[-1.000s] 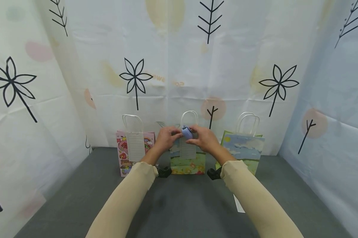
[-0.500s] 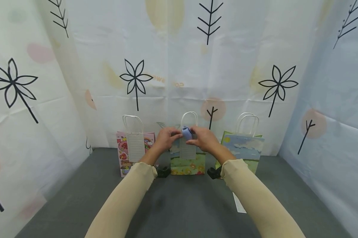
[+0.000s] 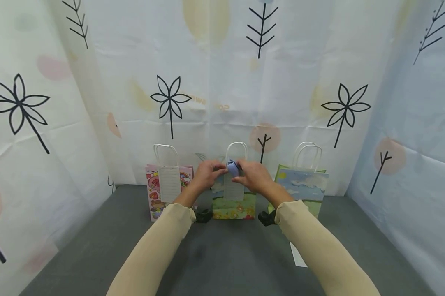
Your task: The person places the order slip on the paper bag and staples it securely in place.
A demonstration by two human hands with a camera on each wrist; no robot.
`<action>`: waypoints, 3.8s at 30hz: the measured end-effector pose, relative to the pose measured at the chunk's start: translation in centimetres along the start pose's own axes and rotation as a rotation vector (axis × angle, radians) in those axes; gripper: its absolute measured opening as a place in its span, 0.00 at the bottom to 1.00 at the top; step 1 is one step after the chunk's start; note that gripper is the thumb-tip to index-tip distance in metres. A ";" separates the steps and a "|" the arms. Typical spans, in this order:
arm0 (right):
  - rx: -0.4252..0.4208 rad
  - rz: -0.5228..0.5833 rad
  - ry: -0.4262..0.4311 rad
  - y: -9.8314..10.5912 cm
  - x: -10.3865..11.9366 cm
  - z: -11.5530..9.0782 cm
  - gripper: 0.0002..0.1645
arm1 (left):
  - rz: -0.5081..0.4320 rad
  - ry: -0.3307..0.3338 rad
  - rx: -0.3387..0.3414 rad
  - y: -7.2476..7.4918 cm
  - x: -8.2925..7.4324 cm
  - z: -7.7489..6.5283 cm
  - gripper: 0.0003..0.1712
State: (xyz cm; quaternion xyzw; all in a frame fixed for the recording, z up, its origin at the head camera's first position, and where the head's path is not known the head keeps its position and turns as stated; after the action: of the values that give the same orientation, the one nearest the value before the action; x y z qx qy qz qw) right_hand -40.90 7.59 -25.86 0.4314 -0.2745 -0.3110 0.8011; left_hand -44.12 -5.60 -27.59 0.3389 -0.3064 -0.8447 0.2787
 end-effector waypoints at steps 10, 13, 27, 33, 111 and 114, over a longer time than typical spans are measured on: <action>-0.038 -0.053 0.036 0.3 0.5 -0.2 0.26 | -0.015 -0.005 0.004 0.0 -0.4 0.0 0.09; -0.046 -0.072 0.042 0.3 0.6 -0.3 0.26 | -0.027 -0.006 0.001 -0.1 -0.3 0.0 0.09; -0.023 -0.048 0.014 0.2 0.3 -0.4 0.27 | -0.040 -0.022 0.005 0.1 -0.5 -0.2 0.09; -0.048 -0.018 0.002 0.0 0.2 -0.5 0.33 | -0.029 -0.019 0.000 0.0 -0.2 -0.2 0.08; -0.058 0.240 -0.447 1.2 -12.4 -23.9 0.32 | -0.124 0.085 -0.012 -0.4 0.7 -0.4 0.09; -0.039 0.215 -0.461 1.4 -13.3 -24.6 0.32 | -0.123 0.076 -0.010 -0.5 0.7 -0.4 0.09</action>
State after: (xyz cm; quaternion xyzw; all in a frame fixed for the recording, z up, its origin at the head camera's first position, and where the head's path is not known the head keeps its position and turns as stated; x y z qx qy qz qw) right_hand -31.78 30.78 -38.67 0.3016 -0.4883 -0.3194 0.7541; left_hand -44.40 -5.91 -28.43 0.3875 -0.2699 -0.8483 0.2397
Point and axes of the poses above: each hand's wrist, its own z-axis towards the middle knuckle, its own y-axis out of the back of the hand, x = y × z, the point moved 8 cm from there along z, towards the middle knuckle, and after that the axes turned 7 degrees about z, right-handed, at the moved point
